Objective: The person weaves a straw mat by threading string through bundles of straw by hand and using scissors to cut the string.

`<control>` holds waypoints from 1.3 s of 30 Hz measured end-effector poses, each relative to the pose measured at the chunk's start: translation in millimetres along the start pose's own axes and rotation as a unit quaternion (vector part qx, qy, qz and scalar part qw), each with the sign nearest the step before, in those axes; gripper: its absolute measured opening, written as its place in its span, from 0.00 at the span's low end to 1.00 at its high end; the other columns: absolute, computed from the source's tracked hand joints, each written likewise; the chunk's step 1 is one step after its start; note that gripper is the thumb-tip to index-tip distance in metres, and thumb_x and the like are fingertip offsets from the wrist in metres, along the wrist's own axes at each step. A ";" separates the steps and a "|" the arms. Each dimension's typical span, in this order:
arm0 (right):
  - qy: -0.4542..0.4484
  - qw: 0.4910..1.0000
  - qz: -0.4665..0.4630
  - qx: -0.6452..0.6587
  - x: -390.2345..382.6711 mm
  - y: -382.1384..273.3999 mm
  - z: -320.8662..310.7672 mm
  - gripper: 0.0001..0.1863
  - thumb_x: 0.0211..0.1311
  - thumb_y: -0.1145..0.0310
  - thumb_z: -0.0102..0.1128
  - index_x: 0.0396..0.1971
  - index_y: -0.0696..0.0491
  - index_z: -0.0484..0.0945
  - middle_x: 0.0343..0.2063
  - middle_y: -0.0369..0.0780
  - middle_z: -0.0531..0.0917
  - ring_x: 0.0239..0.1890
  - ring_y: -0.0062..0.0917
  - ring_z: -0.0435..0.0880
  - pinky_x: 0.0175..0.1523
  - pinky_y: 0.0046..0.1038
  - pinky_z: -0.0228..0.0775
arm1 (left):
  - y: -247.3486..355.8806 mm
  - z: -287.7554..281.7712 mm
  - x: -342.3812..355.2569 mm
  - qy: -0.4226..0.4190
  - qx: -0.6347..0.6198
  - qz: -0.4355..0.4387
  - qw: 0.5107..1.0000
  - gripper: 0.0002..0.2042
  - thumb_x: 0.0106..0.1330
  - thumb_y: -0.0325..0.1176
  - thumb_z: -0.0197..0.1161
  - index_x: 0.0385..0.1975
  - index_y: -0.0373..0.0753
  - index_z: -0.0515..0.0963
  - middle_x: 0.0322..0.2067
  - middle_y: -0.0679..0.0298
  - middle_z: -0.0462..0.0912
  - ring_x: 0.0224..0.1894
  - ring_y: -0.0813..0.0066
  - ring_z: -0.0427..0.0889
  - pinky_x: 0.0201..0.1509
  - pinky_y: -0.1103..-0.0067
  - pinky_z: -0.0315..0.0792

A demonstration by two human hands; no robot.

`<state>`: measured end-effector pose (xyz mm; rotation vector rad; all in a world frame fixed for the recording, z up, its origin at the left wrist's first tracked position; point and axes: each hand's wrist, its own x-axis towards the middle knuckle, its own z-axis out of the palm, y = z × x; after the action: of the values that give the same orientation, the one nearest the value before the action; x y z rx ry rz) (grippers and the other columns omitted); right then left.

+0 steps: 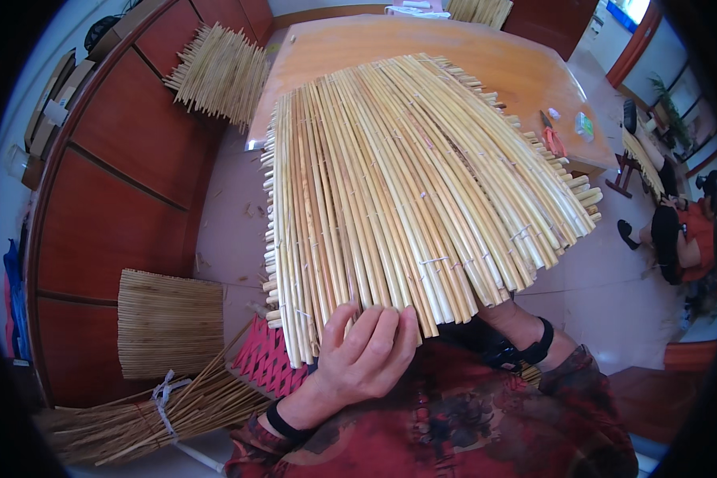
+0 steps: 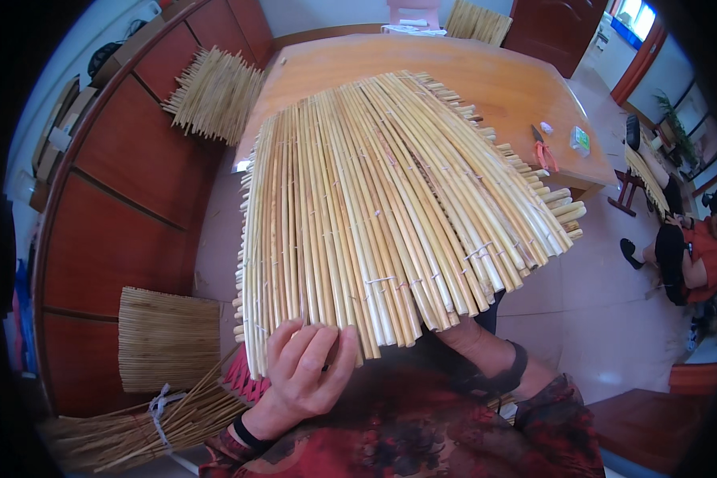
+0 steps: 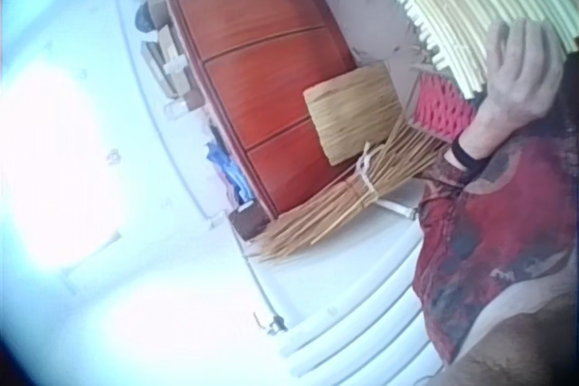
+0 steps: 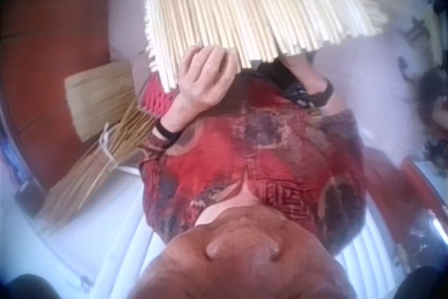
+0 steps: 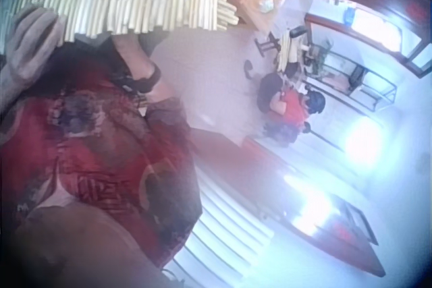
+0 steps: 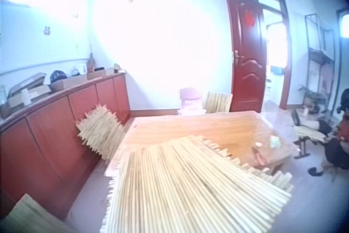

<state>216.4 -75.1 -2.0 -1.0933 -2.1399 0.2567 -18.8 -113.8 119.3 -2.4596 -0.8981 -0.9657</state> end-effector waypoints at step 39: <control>-0.006 0.996 -0.089 -0.006 19.7 -12.7 42.6 0.22 0.56 0.64 0.45 0.52 0.52 0.63 0.52 0.42 0.65 0.55 0.33 0.62 0.58 0.36 0.54 | -4.2 5.6 36.5 -0.073 0.005 -0.004 0.997 0.11 0.50 0.27 0.55 0.34 0.34 0.73 0.36 0.60 0.74 0.40 0.68 0.74 0.45 0.71 0.67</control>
<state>172.1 -62.1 -17.2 -0.9031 -2.2359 0.1689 1.8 -92.0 141.3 -2.5468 -0.9564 -0.7904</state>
